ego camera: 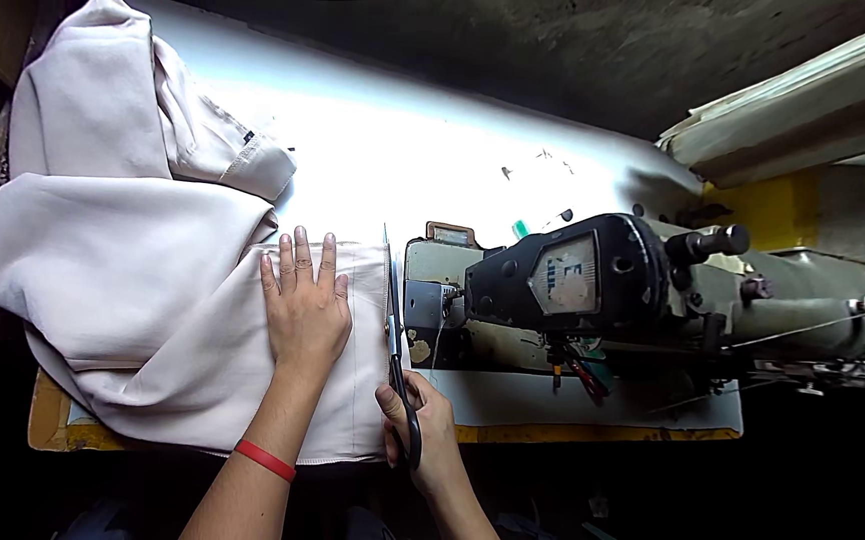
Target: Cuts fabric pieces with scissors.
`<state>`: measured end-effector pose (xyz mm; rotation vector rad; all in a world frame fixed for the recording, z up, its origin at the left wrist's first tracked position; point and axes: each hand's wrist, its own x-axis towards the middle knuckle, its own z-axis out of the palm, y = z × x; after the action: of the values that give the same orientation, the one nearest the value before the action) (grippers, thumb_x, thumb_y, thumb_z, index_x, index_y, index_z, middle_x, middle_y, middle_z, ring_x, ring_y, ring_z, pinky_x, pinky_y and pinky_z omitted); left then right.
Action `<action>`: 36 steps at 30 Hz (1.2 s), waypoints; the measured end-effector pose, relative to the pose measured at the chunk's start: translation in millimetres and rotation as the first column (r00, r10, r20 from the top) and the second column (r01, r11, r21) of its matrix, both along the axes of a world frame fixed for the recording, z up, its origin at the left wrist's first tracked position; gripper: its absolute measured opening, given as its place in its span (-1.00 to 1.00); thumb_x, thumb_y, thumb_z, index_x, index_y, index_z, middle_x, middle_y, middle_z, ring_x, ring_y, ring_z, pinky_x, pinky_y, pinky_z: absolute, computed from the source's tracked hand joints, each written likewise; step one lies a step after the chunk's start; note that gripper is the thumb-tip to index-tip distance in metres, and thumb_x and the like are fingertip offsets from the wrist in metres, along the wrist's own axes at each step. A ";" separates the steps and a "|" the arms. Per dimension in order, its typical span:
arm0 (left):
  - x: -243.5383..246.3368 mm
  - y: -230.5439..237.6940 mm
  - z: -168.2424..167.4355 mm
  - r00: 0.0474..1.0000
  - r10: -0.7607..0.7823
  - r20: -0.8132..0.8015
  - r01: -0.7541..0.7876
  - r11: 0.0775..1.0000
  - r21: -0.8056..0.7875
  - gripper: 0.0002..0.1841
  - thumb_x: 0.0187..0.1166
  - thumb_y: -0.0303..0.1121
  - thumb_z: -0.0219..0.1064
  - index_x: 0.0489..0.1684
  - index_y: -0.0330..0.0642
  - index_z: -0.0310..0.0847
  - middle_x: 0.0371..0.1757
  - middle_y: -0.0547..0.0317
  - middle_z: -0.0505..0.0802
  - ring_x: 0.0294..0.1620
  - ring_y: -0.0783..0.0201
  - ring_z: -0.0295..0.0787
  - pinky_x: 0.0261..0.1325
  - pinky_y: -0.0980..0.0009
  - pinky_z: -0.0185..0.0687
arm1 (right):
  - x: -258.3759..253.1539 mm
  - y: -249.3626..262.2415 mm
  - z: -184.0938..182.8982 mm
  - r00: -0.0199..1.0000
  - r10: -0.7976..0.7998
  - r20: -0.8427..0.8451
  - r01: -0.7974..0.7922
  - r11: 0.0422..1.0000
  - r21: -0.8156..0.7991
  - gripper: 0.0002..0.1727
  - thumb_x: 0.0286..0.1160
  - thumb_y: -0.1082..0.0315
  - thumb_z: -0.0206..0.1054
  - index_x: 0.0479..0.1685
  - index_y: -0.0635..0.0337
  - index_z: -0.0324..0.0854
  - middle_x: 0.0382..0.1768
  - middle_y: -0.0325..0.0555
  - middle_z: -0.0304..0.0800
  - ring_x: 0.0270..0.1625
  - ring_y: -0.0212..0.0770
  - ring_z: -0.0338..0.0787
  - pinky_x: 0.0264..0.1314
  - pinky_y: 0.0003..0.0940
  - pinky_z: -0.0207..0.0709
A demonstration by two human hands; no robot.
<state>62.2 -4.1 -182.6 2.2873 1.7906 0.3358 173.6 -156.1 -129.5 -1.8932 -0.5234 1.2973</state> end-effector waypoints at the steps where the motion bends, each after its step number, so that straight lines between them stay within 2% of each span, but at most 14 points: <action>1: -0.1 0.0 -0.2 1.000 0.002 -0.001 -0.002 1.000 0.002 -0.39 0.89 -0.04 -0.30 0.93 0.12 0.05 0.94 -0.07 0.07 0.96 -0.09 -0.21 0.87 -0.26 -0.47 | 0.2 -0.1 0.7 1.000 -0.003 -0.004 0.003 1.000 0.002 -0.33 0.22 -0.20 0.61 0.03 0.22 0.64 -0.75 -0.10 0.51 -0.89 -0.22 0.49 -0.87 -0.34 0.51; 4: -0.1 0.3 -0.9 1.000 0.005 -0.007 -0.005 1.000 0.006 -0.39 0.89 -0.03 -0.31 0.93 0.14 0.04 0.94 -0.05 0.07 0.96 -0.07 -0.22 0.88 -0.25 -0.46 | 2.4 -1.3 0.3 1.000 0.017 -0.005 -0.017 1.000 0.003 -0.29 0.22 -0.26 0.59 0.03 0.23 0.64 -0.74 -0.10 0.52 -0.88 -0.22 0.51 -0.87 -0.34 0.53; 9: 0.3 0.9 -0.7 1.000 0.000 -0.017 0.000 1.000 -0.001 -0.39 0.89 -0.02 -0.34 0.94 0.16 0.01 0.95 -0.03 0.04 0.97 -0.04 -0.26 0.88 -0.25 -0.49 | 9.3 0.4 2.3 0.993 0.104 -0.059 -0.106 0.994 -0.037 -0.07 0.14 -0.54 0.43 0.18 0.16 0.52 -0.62 -0.15 0.54 -0.77 -0.24 0.56 -0.72 -0.33 0.61; 11: 0.7 -0.2 -1.6 1.000 -0.001 -0.009 0.001 1.000 0.007 -0.39 0.89 -0.02 -0.32 0.94 0.16 0.02 0.94 -0.05 0.05 0.96 -0.06 -0.24 0.88 -0.26 -0.47 | 10.5 2.5 3.4 0.992 0.116 -0.047 -0.118 0.992 -0.044 -0.05 0.11 -0.57 0.43 0.18 0.14 0.53 -0.62 -0.14 0.54 -0.76 -0.23 0.56 -0.71 -0.32 0.60; 17: 0.7 0.2 -1.5 1.000 0.002 0.004 -0.002 1.000 0.008 -0.39 0.89 -0.01 -0.31 0.93 0.12 0.04 0.93 -0.08 0.08 0.96 -0.09 -0.21 0.87 -0.27 -0.48 | 13.4 11.3 7.0 0.987 0.158 -0.007 -0.158 0.984 -0.078 -0.04 0.09 -0.58 0.42 0.22 0.10 0.54 -0.58 -0.11 0.58 -0.73 -0.22 0.60 -0.67 -0.32 0.63; 20: 2.0 2.4 -1.5 1.000 0.019 -0.005 -0.019 0.999 0.035 -0.39 0.88 0.01 -0.32 0.90 0.16 0.13 0.90 -0.10 0.17 0.93 -0.12 -0.08 0.87 -0.28 -0.43 | 17.3 14.9 9.9 0.977 0.212 -0.002 -0.211 0.971 -0.116 -0.01 0.07 -0.64 0.36 0.23 0.07 0.50 -0.56 -0.11 0.61 -0.69 -0.22 0.64 -0.61 -0.32 0.65; 23: 0.7 -0.3 0.2 1.000 -0.001 0.018 0.001 1.000 0.003 -0.39 0.90 -0.02 -0.32 0.93 0.11 0.05 0.94 -0.06 0.06 0.96 -0.10 -0.22 0.87 -0.27 -0.50 | 20.8 19.7 13.7 0.961 0.274 0.047 -0.264 0.952 -0.154 -0.05 0.14 -0.62 0.33 0.26 0.03 0.50 -0.53 -0.11 0.65 -0.65 -0.22 0.67 -0.54 -0.30 0.68; 25: 0.4 -0.8 -0.1 1.000 -0.006 0.023 0.006 1.000 0.004 -0.39 0.90 -0.03 -0.31 0.93 0.10 0.05 0.94 -0.06 0.06 0.96 -0.10 -0.23 0.87 -0.28 -0.50 | 21.7 23.0 15.5 0.956 0.287 0.064 -0.273 0.946 -0.173 -0.05 0.16 -0.62 0.32 0.29 0.01 0.49 -0.52 -0.11 0.66 -0.64 -0.22 0.69 -0.53 -0.31 0.69; 28: 0.2 -0.6 0.5 1.000 -0.004 0.019 0.004 1.000 0.002 -0.39 0.90 -0.02 -0.31 0.93 0.10 0.06 0.93 -0.07 0.08 0.96 -0.11 -0.22 0.87 -0.28 -0.49 | 19.6 25.1 16.4 0.961 0.259 0.092 -0.240 0.953 -0.183 -0.11 0.20 -0.58 0.34 0.24 0.01 0.51 -0.54 -0.10 0.63 -0.66 -0.21 0.67 -0.56 -0.30 0.68; 31: 1.3 3.3 -1.6 1.000 0.021 0.007 -0.022 0.999 0.036 -0.39 0.88 0.01 -0.33 0.90 0.17 0.14 0.91 -0.08 0.17 0.94 -0.11 -0.09 0.87 -0.27 -0.45 | 16.8 21.6 11.1 0.975 0.193 0.105 -0.180 0.975 -0.129 -0.13 0.17 -0.55 0.40 0.17 0.04 0.58 -0.60 -0.06 0.60 -0.75 -0.18 0.62 -0.68 -0.29 0.64; 36: 1.1 3.7 -1.7 1.000 0.022 -0.002 -0.022 0.999 0.035 -0.39 0.88 0.01 -0.33 0.90 0.17 0.13 0.91 -0.08 0.17 0.94 -0.11 -0.10 0.87 -0.27 -0.44 | 11.6 16.6 3.0 0.992 0.110 0.065 -0.108 0.993 -0.039 -0.21 0.21 -0.47 0.46 0.00 0.11 0.60 -0.67 -0.06 0.56 -0.81 -0.19 0.56 -0.77 -0.33 0.57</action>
<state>63.3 -0.4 -184.3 2.2932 1.8268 0.3713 185.2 -139.5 -126.5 -1.9661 -0.6507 1.3243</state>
